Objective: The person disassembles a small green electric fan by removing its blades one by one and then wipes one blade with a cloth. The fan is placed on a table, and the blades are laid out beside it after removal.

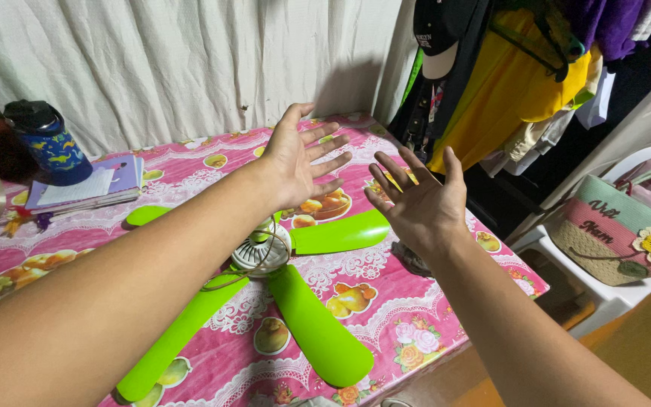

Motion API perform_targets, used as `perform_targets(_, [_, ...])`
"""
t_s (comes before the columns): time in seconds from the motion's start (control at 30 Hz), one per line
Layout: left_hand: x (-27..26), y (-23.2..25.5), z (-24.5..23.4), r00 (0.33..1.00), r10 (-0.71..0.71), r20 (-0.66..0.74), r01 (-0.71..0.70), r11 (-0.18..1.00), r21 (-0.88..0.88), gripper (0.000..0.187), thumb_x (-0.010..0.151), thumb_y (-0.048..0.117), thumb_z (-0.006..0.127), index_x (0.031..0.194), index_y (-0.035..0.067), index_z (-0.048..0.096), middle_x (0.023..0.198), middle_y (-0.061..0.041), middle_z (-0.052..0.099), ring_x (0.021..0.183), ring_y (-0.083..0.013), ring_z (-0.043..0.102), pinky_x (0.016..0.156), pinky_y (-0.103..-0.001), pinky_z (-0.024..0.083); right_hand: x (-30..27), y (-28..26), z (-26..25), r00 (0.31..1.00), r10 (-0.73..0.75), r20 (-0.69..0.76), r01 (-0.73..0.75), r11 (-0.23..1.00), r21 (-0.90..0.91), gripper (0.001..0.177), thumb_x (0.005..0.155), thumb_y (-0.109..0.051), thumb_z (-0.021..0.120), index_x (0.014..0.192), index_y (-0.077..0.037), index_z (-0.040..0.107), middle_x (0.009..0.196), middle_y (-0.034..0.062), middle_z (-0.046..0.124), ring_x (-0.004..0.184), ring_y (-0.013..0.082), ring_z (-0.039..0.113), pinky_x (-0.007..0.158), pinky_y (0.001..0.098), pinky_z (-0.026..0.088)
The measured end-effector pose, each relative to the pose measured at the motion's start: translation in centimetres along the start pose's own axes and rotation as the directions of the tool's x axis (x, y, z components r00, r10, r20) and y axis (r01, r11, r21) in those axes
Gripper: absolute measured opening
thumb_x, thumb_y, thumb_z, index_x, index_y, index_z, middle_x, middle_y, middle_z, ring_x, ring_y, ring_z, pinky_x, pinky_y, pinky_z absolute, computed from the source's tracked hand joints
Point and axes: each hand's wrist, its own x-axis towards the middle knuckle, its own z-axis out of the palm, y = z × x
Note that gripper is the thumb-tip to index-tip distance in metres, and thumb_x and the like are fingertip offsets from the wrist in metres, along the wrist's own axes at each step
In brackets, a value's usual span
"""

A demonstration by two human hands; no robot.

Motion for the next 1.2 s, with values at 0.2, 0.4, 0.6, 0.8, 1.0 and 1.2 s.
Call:
perform_targets(0.2, [-0.2, 0.0, -0.2, 1.0, 0.002, -0.007, -0.002, 1.0, -0.007, 0.061, 0.085, 0.061, 0.047, 0.124, 0.017, 0.061, 0.127, -0.005, 0.069, 0.115, -0.0229, 0.065, 0.097, -0.052, 0.041, -0.1, 0.0, 0.2, 1.0, 0.0, -0.001, 0.0, 1.0, -0.01, 0.081, 0.095, -0.065, 0.034, 0.155, -0.012, 0.041, 0.149, 0.0194, 0.056, 0.141, 0.0336, 0.05, 0.115, 0.0531, 0.036])
perform_targets(0.4, [-0.3, 0.2, -0.3, 1.0, 0.01, -0.001, -0.01, 1.0, 0.002, 0.062, 0.085, 0.061, 0.046, 0.125, 0.017, 0.061, 0.128, -0.004, 0.069, 0.116, -0.0222, 0.064, 0.097, -0.052, 0.041, 0.0, 0.0, 0.5, 1.0, 0.003, 0.002, -0.003, 1.0, -0.015, 0.08, 0.095, -0.065, 0.033, 0.156, -0.013, 0.04, 0.15, 0.0186, 0.056, 0.141, 0.0333, 0.049, 0.114, 0.0522, 0.036])
perform_targets(0.6, [-0.3, 0.1, -0.1, 1.0, 0.009, -0.002, -0.009, 1.0, 0.007, 0.062, 0.085, 0.061, 0.046, 0.127, 0.017, 0.062, 0.128, -0.004, 0.069, 0.116, -0.0221, 0.064, 0.097, -0.052, 0.04, -0.1, 0.0, 0.5, 1.0, -0.002, 0.001, 0.002, 1.0, -0.025, 0.08, 0.095, -0.065, 0.032, 0.155, -0.012, 0.041, 0.149, 0.0187, 0.056, 0.141, 0.033, 0.05, 0.113, 0.0521, 0.036])
perform_targets(0.8, [-0.2, 0.0, -0.4, 0.999, 0.026, -0.039, -0.023, 0.997, 0.073, 0.064, 0.085, 0.061, 0.046, 0.13, 0.018, 0.061, 0.129, -0.003, 0.069, 0.116, -0.0211, 0.065, 0.096, -0.051, 0.042, 0.2, -0.1, 0.4, 0.999, -0.008, -0.048, 0.004, 0.998, -0.069, 0.079, 0.095, -0.064, 0.033, 0.15, -0.011, 0.048, 0.147, 0.0192, 0.058, 0.137, 0.0324, 0.053, 0.113, 0.052, 0.037])
perform_targets(1.0, [-0.8, 0.1, -2.4, 0.94, 0.327, -0.095, -0.203, 0.762, 0.615, 0.063, 0.084, 0.058, 0.053, 0.136, 0.023, 0.06, 0.134, -0.003, 0.06, 0.12, -0.0231, 0.055, 0.097, -0.055, 0.043, 2.2, 0.8, 1.6, 0.988, -0.137, -0.075, 0.045, 0.707, -0.706, 0.071, 0.092, -0.059, 0.047, 0.143, -0.011, 0.056, 0.142, 0.0145, 0.057, 0.129, 0.0279, 0.054, 0.109, 0.0464, 0.041])
perform_targets(1.2, [-5.6, 0.7, -6.1, 0.725, 0.658, 0.205, -0.267, -0.006, 0.964, 0.056, 0.088, 0.04, 0.073, 0.131, 0.008, 0.06, 0.136, -0.017, 0.06, 0.126, -0.0308, 0.059, 0.106, -0.04, 0.045, 3.5, 3.6, 5.3, 0.899, -0.206, 0.387, 0.37, -0.117, -0.922, 0.067, 0.093, -0.049, 0.068, 0.14, -0.002, 0.056, 0.135, 0.0263, 0.059, 0.129, 0.0354, 0.057, 0.105, 0.0401, 0.045])
